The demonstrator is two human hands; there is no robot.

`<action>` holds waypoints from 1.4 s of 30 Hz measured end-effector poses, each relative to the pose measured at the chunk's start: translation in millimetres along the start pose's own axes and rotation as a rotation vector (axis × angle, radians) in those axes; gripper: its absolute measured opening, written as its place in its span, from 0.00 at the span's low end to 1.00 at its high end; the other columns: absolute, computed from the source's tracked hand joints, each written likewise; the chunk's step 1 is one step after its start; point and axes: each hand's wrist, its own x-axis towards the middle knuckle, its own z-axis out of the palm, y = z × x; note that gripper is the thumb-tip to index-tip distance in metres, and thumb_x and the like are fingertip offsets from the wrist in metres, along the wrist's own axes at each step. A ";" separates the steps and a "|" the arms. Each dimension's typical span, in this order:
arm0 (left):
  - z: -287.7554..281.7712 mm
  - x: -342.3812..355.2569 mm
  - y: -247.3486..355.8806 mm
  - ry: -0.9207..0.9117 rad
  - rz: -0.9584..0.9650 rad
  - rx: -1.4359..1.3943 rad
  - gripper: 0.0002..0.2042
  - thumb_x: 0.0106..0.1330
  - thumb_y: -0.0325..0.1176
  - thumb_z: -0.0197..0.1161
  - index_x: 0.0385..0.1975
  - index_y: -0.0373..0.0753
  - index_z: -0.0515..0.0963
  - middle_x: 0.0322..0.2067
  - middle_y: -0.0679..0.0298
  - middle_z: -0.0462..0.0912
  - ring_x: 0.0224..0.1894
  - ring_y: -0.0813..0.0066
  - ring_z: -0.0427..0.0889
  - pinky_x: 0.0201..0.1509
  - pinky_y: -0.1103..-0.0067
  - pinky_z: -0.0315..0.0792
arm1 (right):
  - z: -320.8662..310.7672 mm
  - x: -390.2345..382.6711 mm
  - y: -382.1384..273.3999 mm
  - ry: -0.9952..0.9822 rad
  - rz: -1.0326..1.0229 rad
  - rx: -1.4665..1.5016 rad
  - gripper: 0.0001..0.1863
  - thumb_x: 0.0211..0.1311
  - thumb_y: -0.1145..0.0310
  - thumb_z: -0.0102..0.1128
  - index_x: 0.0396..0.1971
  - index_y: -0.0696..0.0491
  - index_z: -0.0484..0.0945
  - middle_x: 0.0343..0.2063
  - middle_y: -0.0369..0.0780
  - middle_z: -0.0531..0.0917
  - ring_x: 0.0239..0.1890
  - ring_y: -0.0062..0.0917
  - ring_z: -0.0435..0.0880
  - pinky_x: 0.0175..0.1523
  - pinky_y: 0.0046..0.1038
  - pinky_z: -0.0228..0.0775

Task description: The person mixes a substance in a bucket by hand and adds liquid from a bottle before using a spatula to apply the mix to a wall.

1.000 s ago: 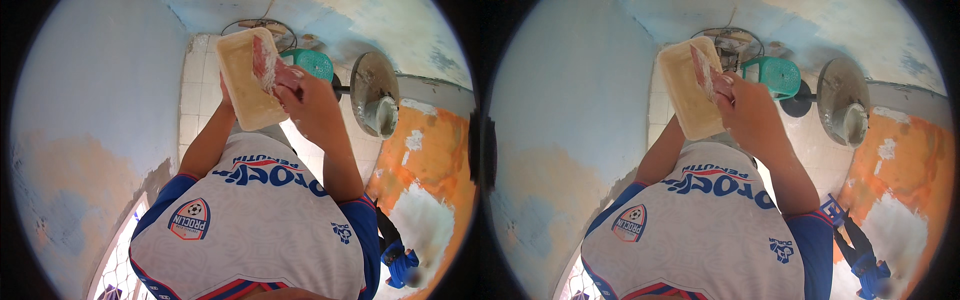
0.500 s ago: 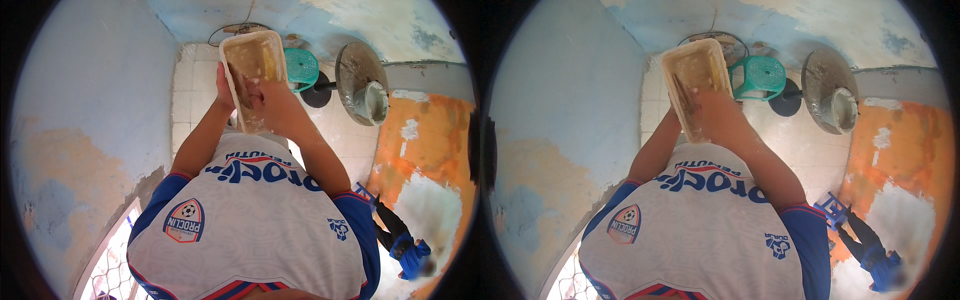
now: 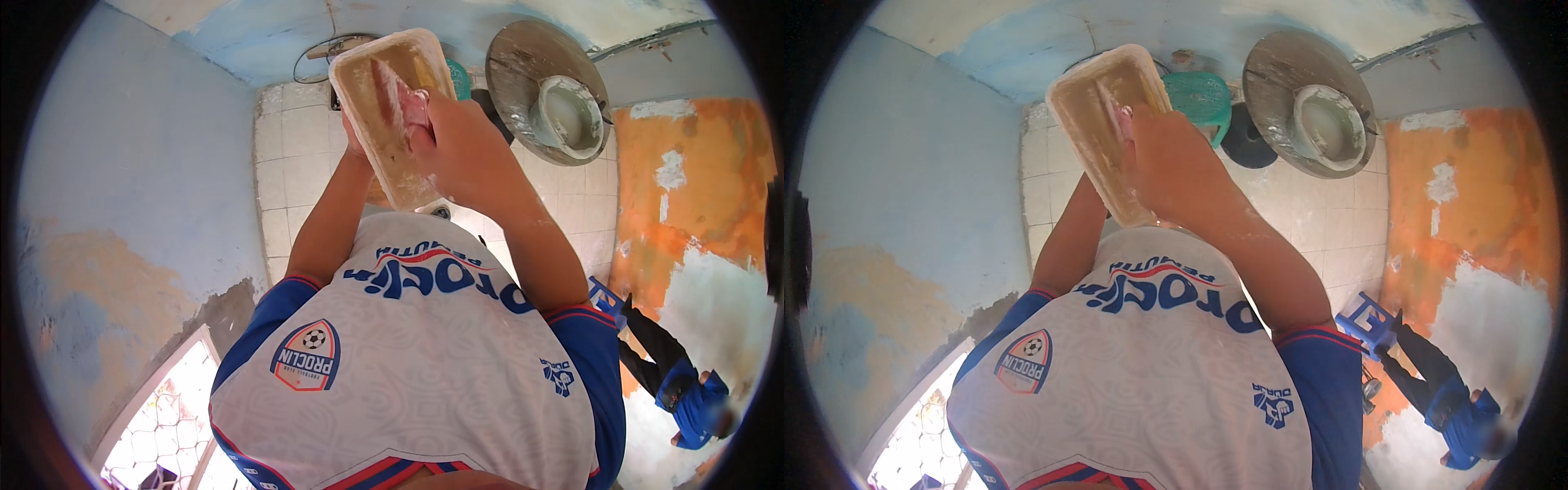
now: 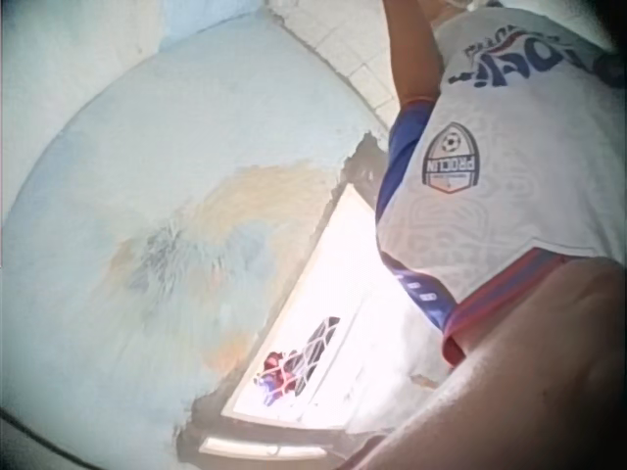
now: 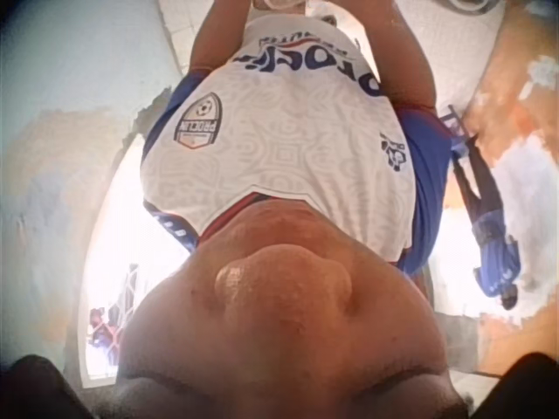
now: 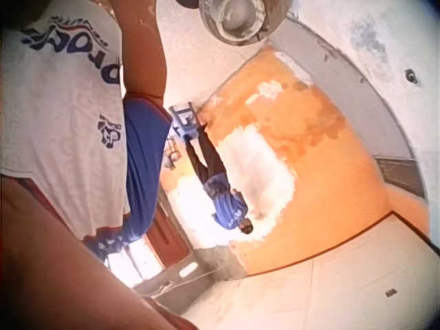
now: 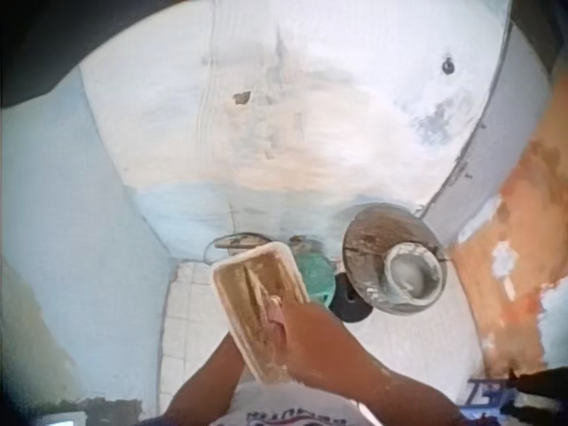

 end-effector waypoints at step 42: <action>52.3 149.1 -162.6 0.104 0.364 0.226 0.36 0.71 0.64 0.41 0.66 0.39 0.68 0.57 0.56 0.78 0.58 0.58 0.78 0.62 0.63 0.74 | -139.0 77.3 217.9 -0.084 -0.335 0.001 0.09 0.63 0.71 0.58 0.38 0.61 0.78 0.26 0.55 0.82 0.31 0.54 0.83 0.37 0.47 0.73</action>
